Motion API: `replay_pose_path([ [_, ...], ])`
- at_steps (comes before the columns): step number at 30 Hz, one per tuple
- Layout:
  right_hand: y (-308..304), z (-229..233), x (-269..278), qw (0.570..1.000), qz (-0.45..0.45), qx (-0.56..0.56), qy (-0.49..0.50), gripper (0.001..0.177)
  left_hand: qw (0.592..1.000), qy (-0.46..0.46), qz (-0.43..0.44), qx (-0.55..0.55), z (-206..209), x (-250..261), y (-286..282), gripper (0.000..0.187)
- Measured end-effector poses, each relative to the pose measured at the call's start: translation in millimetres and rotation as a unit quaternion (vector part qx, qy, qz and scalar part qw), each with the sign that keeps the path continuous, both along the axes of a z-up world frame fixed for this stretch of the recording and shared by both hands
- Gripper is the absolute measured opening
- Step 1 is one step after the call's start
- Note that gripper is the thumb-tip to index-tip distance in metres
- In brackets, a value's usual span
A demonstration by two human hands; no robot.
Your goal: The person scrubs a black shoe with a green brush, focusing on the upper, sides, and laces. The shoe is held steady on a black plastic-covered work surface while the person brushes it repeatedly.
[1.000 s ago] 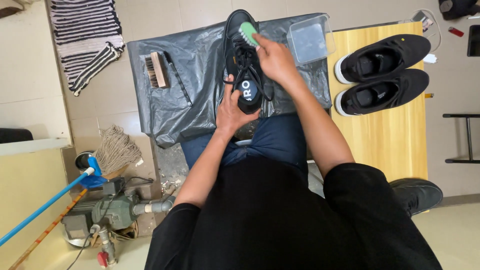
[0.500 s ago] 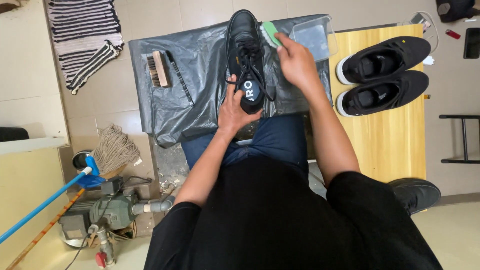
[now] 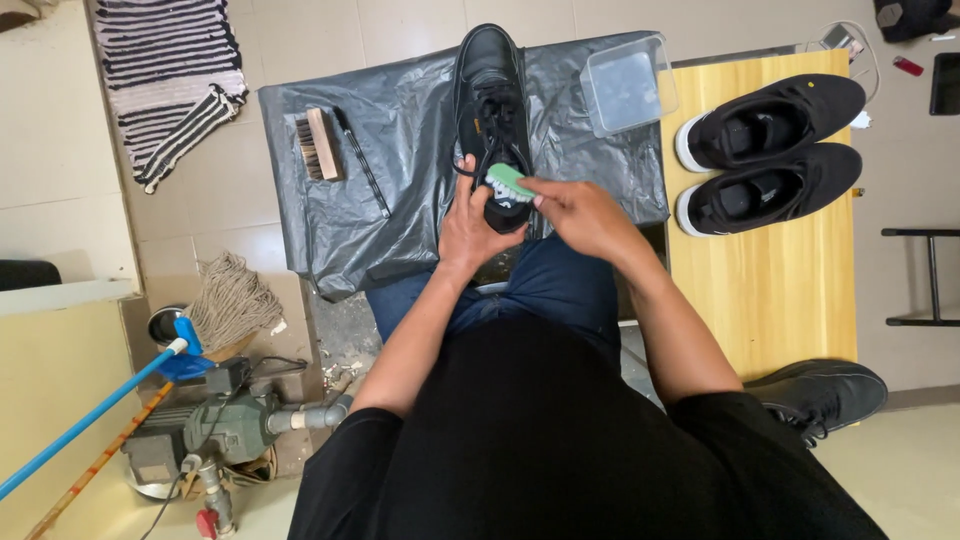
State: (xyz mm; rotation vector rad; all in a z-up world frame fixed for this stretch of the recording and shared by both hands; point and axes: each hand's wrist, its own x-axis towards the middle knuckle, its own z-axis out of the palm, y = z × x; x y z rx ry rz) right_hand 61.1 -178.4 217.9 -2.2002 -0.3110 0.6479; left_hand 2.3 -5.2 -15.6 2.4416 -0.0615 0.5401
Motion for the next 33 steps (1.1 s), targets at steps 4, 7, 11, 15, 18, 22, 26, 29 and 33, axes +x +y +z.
replay_pose_path([
  [4,-2.7,-23.2,45.0,0.996,-0.023,0.023,-0.082,0.040,1.000,-0.005,-0.002,0.002,3.1,-0.2,0.5,0.080],
  [7,15.3,-89.7,107.2,0.990,-0.017,-0.009,-0.136,0.044,0.998,0.051,0.004,0.035,7.1,-2.6,2.4,0.073],
  [11,33.7,-128.8,117.8,0.977,0.038,-0.035,-0.207,0.045,0.997,0.070,0.013,0.041,10.8,-1.7,0.1,0.070],
  [15,19.7,-120.1,69.8,0.966,0.064,-0.114,-0.221,0.049,0.997,0.068,0.014,0.034,6.2,-0.2,-0.3,0.073],
  [18,0.5,-87.6,39.2,0.981,0.074,-0.112,-0.140,0.049,0.997,0.069,0.012,0.027,6.3,-1.9,-0.9,0.077],
  [22,-9.7,-52.8,51.5,0.992,0.022,-0.054,-0.114,0.043,0.998,0.043,0.001,0.037,3.0,-1.0,2.1,0.077],
  [26,15.9,-91.9,100.4,0.976,-0.006,-0.031,-0.216,0.043,0.997,0.064,-0.001,0.038,3.9,-4.1,1.6,0.076],
  [29,39.9,-115.7,118.1,0.972,0.037,-0.042,-0.228,0.044,0.997,0.068,0.000,0.042,5.4,-0.6,2.6,0.076],
  [33,34.4,-113.2,84.0,0.959,0.094,-0.133,-0.232,0.049,0.997,0.060,0.003,0.044,4.3,-2.3,1.4,0.076],
])
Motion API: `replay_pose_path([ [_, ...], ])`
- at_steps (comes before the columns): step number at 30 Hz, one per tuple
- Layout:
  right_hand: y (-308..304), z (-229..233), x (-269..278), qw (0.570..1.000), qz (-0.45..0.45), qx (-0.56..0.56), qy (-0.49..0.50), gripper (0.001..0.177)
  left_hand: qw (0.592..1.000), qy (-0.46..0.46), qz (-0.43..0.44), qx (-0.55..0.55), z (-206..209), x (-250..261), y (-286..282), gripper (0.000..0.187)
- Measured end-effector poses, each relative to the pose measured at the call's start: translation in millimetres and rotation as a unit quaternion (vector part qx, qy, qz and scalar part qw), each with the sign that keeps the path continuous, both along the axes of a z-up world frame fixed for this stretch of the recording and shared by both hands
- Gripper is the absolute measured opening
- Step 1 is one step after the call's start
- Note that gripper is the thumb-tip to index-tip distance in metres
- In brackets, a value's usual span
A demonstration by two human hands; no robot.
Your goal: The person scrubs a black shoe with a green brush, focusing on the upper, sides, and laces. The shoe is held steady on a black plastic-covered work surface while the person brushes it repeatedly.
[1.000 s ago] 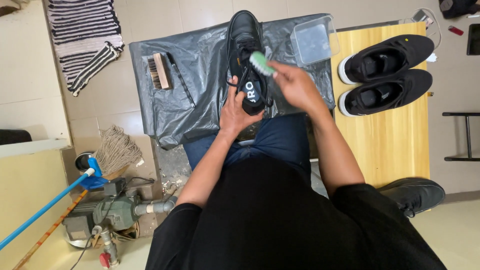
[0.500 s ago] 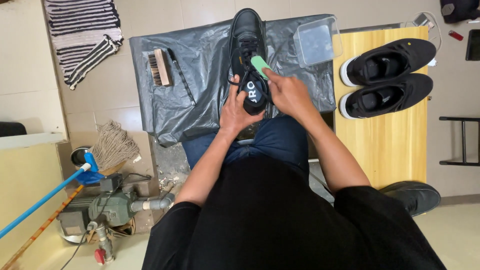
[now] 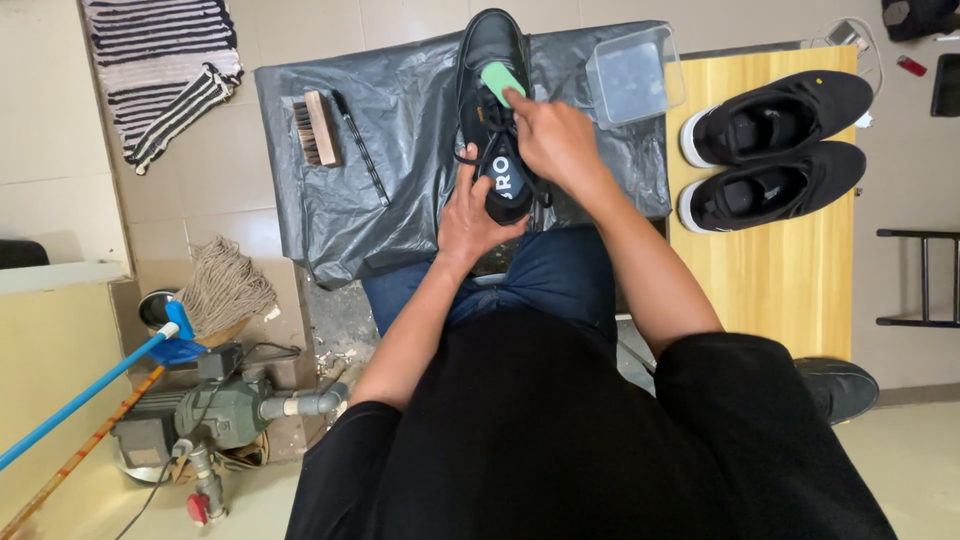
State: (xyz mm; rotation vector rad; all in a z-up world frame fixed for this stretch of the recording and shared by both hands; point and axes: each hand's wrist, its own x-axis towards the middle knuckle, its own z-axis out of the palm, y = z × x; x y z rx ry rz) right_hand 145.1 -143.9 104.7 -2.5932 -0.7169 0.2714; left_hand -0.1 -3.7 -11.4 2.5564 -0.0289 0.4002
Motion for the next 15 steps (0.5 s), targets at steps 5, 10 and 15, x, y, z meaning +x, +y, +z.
replay_pose_path([
  [5,-23.0,68.5,-43.1,0.989,-0.053,-0.018,0.136,0.045,0.993,-0.115,0.022,-0.017,-13.4,5.5,-2.6,0.080],
  [10,-30.6,63.5,-7.2,0.995,-0.044,0.064,0.069,0.044,0.996,-0.084,-0.027,-0.005,-2.2,1.1,2.6,0.081],
  [15,22.8,13.8,40.9,0.999,0.028,-0.016,-0.011,0.046,0.997,-0.069,-0.018,0.000,-3.7,2.7,2.3,0.079],
])
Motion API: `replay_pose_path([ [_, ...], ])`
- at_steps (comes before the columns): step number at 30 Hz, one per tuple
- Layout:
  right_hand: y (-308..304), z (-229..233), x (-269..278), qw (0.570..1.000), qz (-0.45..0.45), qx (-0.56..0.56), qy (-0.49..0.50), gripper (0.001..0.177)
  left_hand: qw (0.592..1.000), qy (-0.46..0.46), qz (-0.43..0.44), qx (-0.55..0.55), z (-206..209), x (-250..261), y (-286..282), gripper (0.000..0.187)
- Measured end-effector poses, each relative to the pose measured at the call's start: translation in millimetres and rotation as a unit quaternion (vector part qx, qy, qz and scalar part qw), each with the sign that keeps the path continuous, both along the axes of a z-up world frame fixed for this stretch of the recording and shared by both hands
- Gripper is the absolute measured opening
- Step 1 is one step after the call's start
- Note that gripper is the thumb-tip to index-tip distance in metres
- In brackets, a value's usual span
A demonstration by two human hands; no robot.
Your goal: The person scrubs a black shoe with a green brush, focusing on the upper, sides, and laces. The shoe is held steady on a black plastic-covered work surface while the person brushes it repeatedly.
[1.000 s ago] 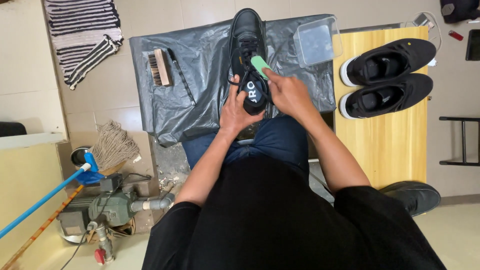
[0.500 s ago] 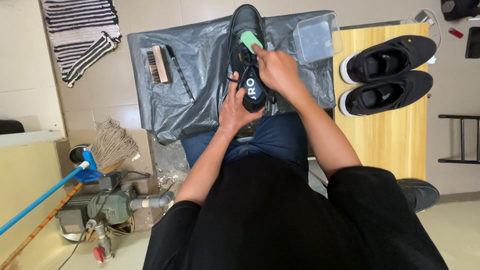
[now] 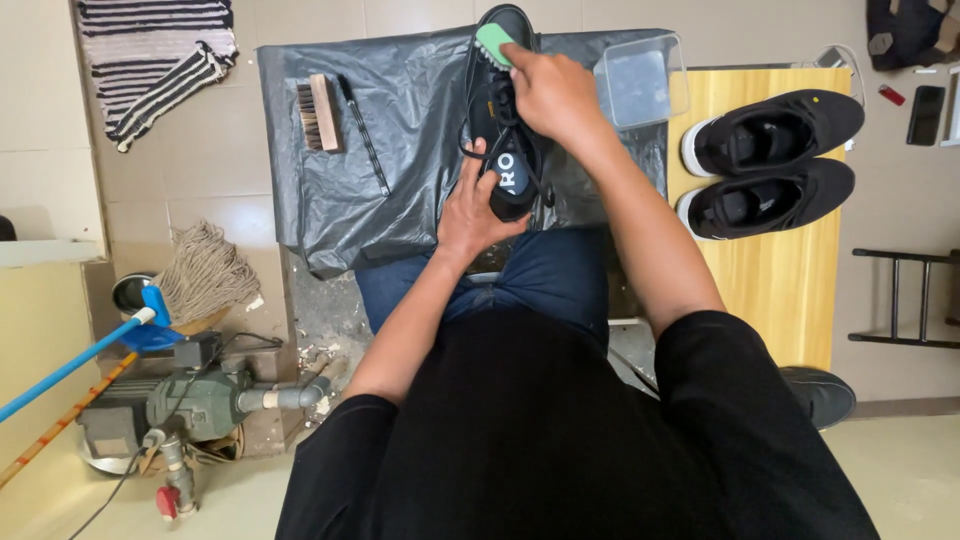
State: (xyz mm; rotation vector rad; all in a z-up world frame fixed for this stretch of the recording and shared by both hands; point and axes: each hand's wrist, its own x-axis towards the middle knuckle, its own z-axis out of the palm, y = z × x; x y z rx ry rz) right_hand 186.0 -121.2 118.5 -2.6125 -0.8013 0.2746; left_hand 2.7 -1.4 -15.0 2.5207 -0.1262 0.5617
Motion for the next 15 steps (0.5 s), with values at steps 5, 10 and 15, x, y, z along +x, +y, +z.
replay_pose_path([
  [5,-2.7,8.1,-33.9,0.988,0.085,-0.126,-0.025,0.047,0.999,0.038,-0.001,-0.018,-2.6,-1.7,0.7,0.075],
  [10,-18.8,61.5,-77.3,0.967,0.147,-0.202,0.050,0.051,1.000,0.027,0.005,-0.008,-11.8,-1.2,-0.4,0.075],
  [15,1.5,37.7,-29.2,0.988,0.098,-0.106,-0.047,0.042,1.000,-0.005,-0.014,-0.004,3.8,-5.1,2.6,0.072],
])
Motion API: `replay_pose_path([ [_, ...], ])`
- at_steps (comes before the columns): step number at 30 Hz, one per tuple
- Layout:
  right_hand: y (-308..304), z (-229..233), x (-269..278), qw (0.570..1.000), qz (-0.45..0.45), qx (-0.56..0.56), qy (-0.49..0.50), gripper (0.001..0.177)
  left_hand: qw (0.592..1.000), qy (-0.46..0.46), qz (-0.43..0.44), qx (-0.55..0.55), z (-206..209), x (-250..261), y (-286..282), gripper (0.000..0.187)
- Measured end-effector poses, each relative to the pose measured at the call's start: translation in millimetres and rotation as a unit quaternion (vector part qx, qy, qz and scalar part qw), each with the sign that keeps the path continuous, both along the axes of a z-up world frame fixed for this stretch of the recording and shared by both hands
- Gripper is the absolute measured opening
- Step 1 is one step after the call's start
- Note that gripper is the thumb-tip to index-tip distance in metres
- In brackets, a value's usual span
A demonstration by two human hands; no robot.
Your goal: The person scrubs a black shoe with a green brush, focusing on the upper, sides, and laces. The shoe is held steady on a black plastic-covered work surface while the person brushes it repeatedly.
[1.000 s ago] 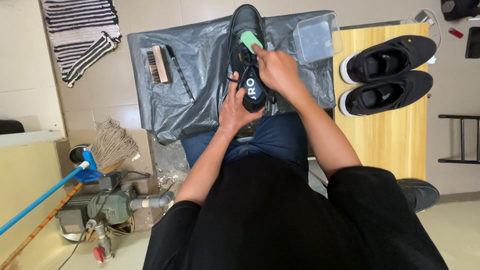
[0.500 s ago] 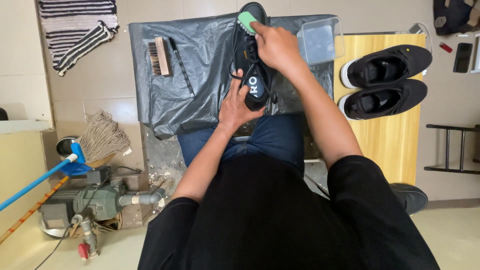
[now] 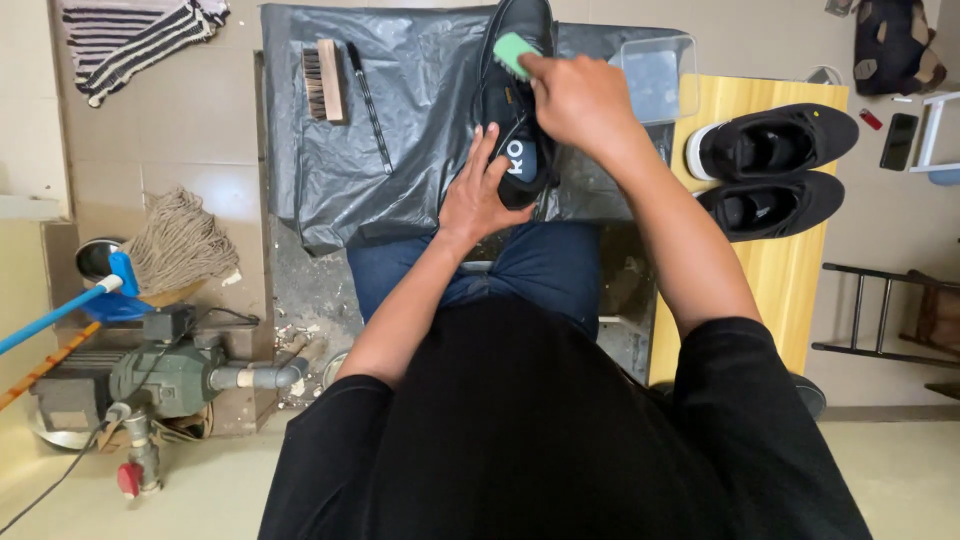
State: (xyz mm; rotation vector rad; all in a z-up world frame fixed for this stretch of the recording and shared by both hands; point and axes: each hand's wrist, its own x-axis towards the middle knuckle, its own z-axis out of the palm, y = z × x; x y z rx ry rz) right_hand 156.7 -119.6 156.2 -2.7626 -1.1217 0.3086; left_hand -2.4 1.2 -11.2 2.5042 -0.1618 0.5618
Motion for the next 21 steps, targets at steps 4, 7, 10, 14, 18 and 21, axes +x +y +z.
replay_pose_path([
  [4,18.4,-45.2,12.6,0.994,0.014,-0.041,-0.099,0.050,1.000,0.012,0.005,0.005,2.8,1.5,0.0,0.073],
  [7,9.6,-54.2,-17.0,0.990,0.060,-0.075,-0.105,0.050,0.999,0.053,-0.006,0.004,1.7,1.0,1.5,0.070],
  [10,8.7,15.8,-50.8,0.996,0.021,-0.043,0.078,0.040,0.996,-0.057,0.073,-0.018,-77.0,13.2,-10.4,0.088],
  [14,10.8,56.9,-27.8,0.985,-0.007,-0.016,0.170,0.041,0.998,-0.030,0.029,-0.047,-30.3,6.6,-3.1,0.076],
  [18,-2.5,1.5,48.3,0.995,-0.046,0.073,0.041,0.045,0.999,0.012,0.011,0.028,0.9,1.2,0.2,0.073],
  [21,-4.1,-31.1,61.9,0.996,-0.047,0.067,-0.023,0.045,0.999,0.015,0.012,0.031,1.0,1.7,-1.5,0.074],
])
